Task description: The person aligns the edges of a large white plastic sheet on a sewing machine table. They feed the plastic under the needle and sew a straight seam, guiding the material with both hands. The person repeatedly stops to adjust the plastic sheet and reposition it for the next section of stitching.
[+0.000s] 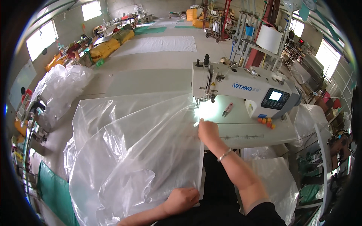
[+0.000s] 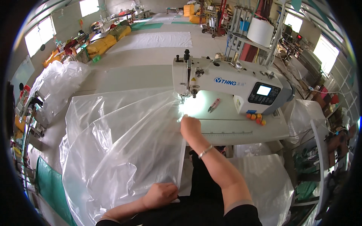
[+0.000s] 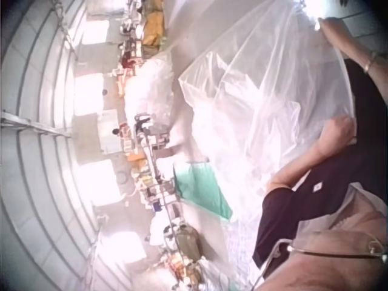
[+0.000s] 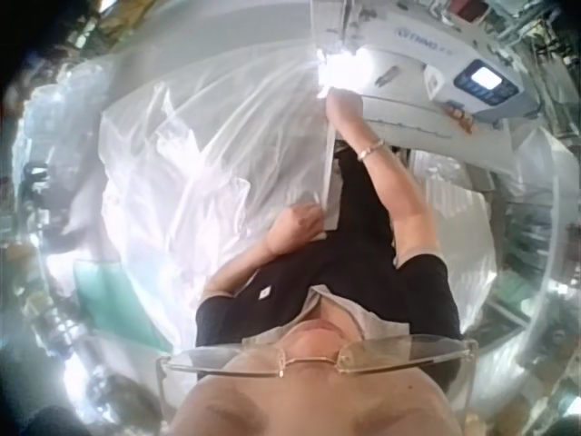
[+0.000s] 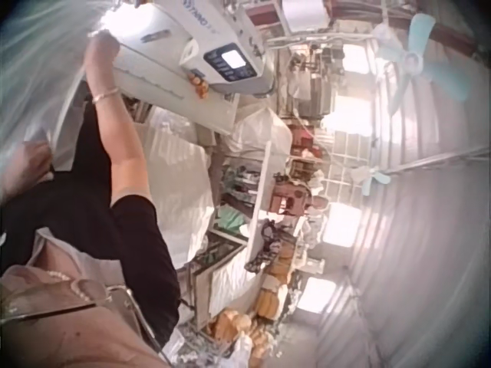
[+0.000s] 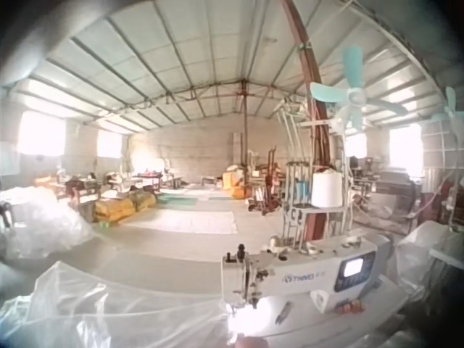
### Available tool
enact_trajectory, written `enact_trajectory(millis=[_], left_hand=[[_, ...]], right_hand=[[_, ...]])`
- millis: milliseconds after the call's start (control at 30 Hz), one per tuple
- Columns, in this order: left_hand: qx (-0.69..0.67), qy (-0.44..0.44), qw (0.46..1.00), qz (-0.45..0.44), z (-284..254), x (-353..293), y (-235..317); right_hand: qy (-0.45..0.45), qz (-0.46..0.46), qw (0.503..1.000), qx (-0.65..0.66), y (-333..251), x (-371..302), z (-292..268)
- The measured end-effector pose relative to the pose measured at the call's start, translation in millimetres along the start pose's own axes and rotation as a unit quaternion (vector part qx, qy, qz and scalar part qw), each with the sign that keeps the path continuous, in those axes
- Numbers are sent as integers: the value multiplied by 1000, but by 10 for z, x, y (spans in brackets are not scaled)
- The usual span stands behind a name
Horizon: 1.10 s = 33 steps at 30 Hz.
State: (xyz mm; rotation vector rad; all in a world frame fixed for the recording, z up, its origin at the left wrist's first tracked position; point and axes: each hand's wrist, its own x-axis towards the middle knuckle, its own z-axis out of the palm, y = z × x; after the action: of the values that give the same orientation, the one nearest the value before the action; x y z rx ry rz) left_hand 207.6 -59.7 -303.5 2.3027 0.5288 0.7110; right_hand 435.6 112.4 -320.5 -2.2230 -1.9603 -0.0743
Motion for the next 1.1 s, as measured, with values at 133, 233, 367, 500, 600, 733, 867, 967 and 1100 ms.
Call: enact_trajectory(millis=[133,233,367,500,600,733,867,967,1100], left_hand=[[30,11,998,-51,3,41,-79],[42,26,996,-72,-15,151,-132],[-3,50,995,-88,-11,338,-261],[-123,75,976,-161,-77,612,-220],[-151,51,968,-193,83,716,-338],[-51,-7,982,-183,-117,1019,-481],[206,57,976,-33,-136,1306,-699],[254,44,966,7,-67,1311,-831],[277,38,960,1,-159,1360,-964]], right_hand=[[-15,2,1000,-1,-50,-60,-18],[4,-7,1000,21,18,132,112],[37,-10,997,63,82,235,101],[11,1,995,102,82,7,40],[31,-17,992,121,77,-357,-61],[12,-10,987,163,80,-870,-90],[42,-35,971,231,47,-1280,-49],[70,-45,962,260,35,-1355,25],[84,-49,956,278,-46,-1226,99]])
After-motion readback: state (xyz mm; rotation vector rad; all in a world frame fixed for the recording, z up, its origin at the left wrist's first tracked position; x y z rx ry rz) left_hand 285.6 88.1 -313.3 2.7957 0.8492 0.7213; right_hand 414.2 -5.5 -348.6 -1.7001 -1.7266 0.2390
